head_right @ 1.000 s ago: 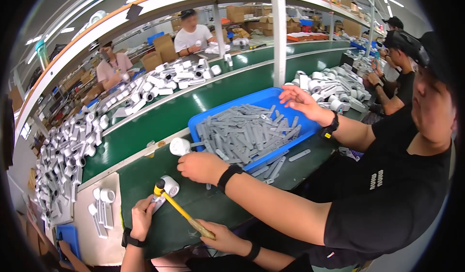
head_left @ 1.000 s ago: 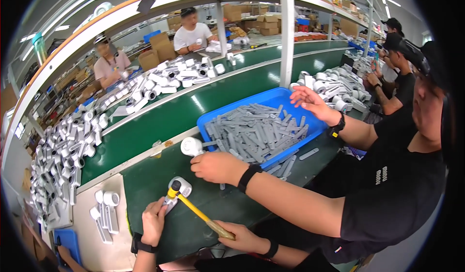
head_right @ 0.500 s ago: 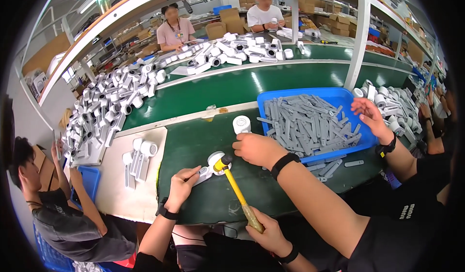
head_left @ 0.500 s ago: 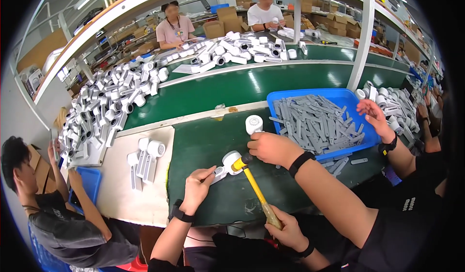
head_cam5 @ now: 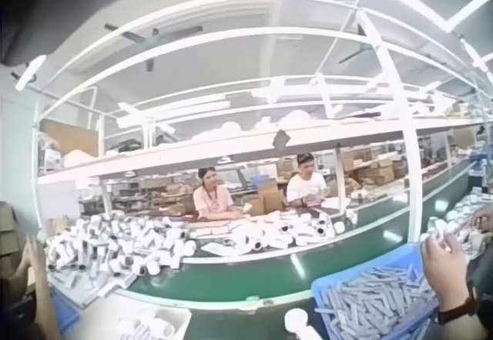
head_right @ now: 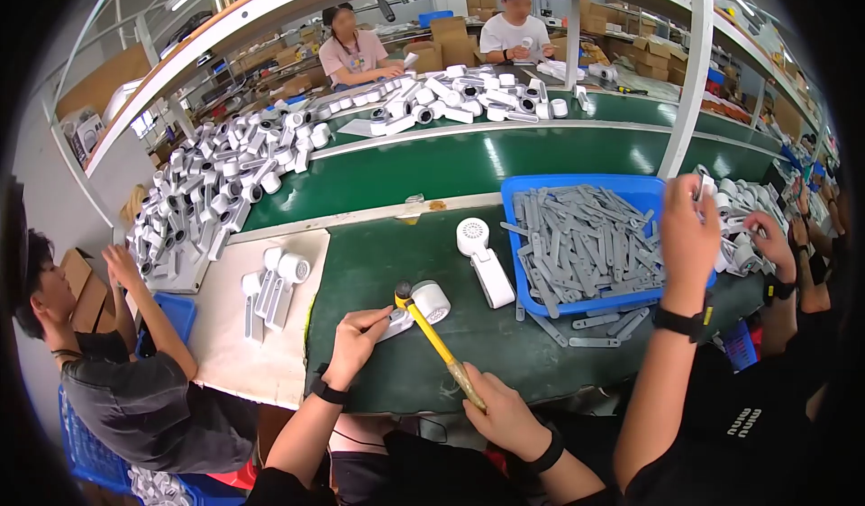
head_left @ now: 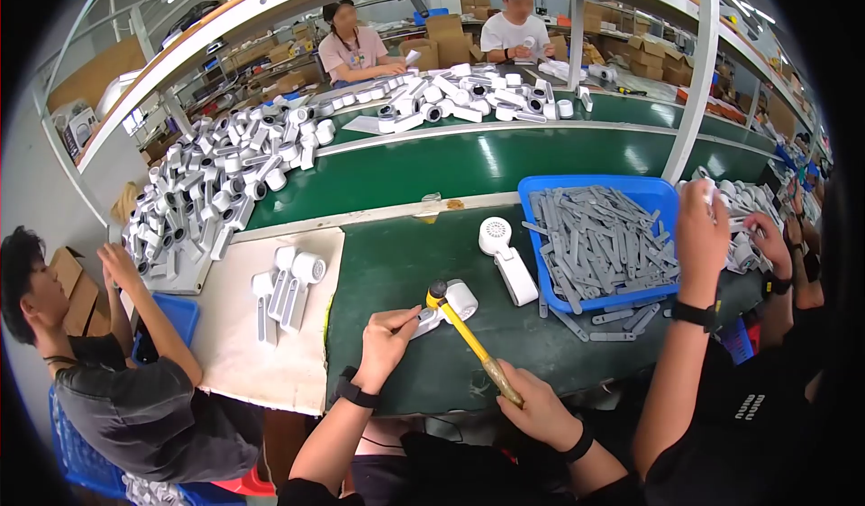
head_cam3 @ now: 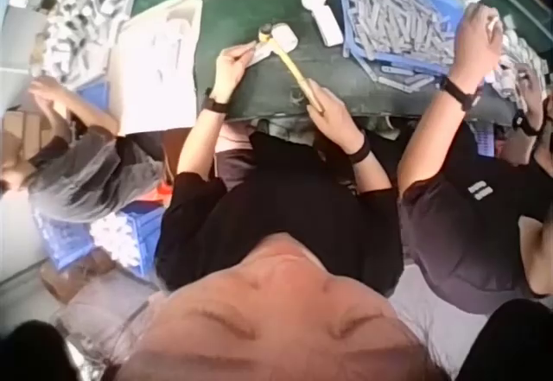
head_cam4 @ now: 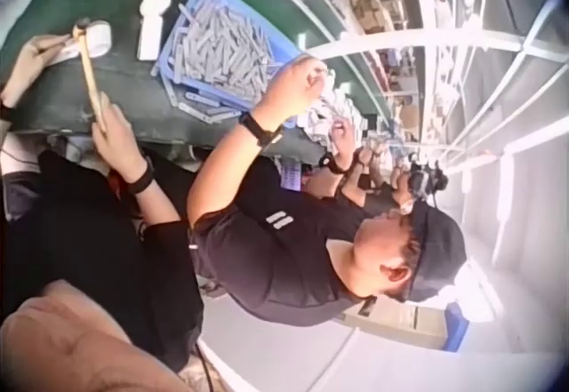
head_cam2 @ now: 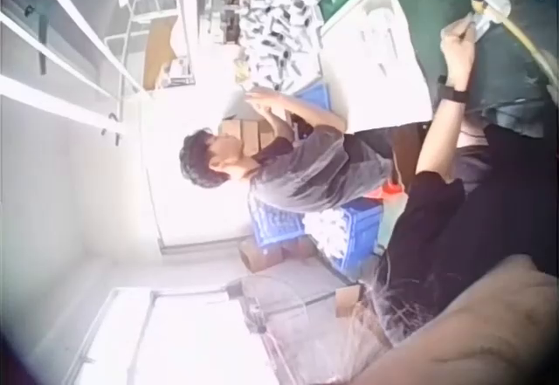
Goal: The person picks up a white fan handle, inserts a grey plastic component into it, and strikes the handle with a yellow hammer. They then place the assembled fan handle onto the work surface and repeat the process with another handle.
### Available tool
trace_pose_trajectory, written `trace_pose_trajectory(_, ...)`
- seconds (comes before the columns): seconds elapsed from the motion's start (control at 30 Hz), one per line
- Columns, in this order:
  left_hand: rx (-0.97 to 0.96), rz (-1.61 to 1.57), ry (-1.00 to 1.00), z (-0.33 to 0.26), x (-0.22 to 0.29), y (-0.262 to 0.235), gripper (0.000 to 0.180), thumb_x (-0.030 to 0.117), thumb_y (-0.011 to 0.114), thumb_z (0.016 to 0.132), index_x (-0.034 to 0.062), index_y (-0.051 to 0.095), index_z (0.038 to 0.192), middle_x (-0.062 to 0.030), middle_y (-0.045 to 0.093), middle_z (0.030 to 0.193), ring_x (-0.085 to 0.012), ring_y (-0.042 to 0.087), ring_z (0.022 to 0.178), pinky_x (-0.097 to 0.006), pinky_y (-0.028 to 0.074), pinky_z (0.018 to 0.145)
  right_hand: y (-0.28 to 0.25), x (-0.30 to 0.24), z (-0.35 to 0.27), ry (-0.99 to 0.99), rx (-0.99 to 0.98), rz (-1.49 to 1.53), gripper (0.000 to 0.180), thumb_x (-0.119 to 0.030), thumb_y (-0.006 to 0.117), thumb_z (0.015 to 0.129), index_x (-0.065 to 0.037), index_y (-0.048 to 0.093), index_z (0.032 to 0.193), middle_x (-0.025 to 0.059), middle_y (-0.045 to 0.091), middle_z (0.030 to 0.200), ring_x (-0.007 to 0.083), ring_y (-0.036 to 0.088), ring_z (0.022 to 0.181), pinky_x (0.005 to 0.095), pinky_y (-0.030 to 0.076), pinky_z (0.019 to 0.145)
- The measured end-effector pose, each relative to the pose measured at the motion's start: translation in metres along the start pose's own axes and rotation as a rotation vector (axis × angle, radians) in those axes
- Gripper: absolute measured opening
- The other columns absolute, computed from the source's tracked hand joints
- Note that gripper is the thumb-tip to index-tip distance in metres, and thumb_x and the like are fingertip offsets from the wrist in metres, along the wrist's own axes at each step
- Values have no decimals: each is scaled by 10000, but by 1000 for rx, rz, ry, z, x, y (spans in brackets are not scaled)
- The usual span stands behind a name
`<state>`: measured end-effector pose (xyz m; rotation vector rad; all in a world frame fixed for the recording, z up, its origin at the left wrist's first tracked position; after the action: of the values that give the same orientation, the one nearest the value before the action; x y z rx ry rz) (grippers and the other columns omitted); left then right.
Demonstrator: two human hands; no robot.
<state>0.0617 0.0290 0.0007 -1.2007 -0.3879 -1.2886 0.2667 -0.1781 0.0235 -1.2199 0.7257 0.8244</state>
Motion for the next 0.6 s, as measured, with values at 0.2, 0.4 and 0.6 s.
trace_pose_trajectory(0.2, -189, -313, -487, 14, 10, -6, 283, 96, 706, 863, -26, 708, 1118, -104, 722, 1045, -134, 641, 951, -251, 471, 866, 1, -3, -2, 25, 3, -4, 611, -26, 645, 845, -1, 427, 1415, 171, 584, 980, 326, 603, 867, 354, 486, 786)
trace_pose_trajectory(0.4, -196, -315, -528, 13, -3, -9, 321, 129, 728, 848, -37, 700, 1121, -99, 717, 1016, -144, 643, 925, -255, 475, 853, -7, -17, 7, -69, 66, -70, 590, -6, 645, 833, 10, 465, 1394, 169, 573, 932, 327, 595, 821, 353, 487, 754)
trace_pose_trajectory(0.6, -166, -306, -493, 14, -3, -3, 321, 114, 728, 799, -27, 720, 1088, -111, 731, 956, -156, 662, 870, -268, 498, 811, -7, -4, 6, -50, 8, -85, 583, 2, 640, 834, 24, 468, 1390, 165, 573, 923, 315, 593, 807, 343, 486, 736)
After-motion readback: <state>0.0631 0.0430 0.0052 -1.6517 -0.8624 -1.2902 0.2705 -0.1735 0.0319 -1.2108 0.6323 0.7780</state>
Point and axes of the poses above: each hand's wrist, its own z-axis towards the middle knuckle, its own y-axis out of the palm, x = y × z, the point moved 1 cm from there along z, towards the middle knuckle
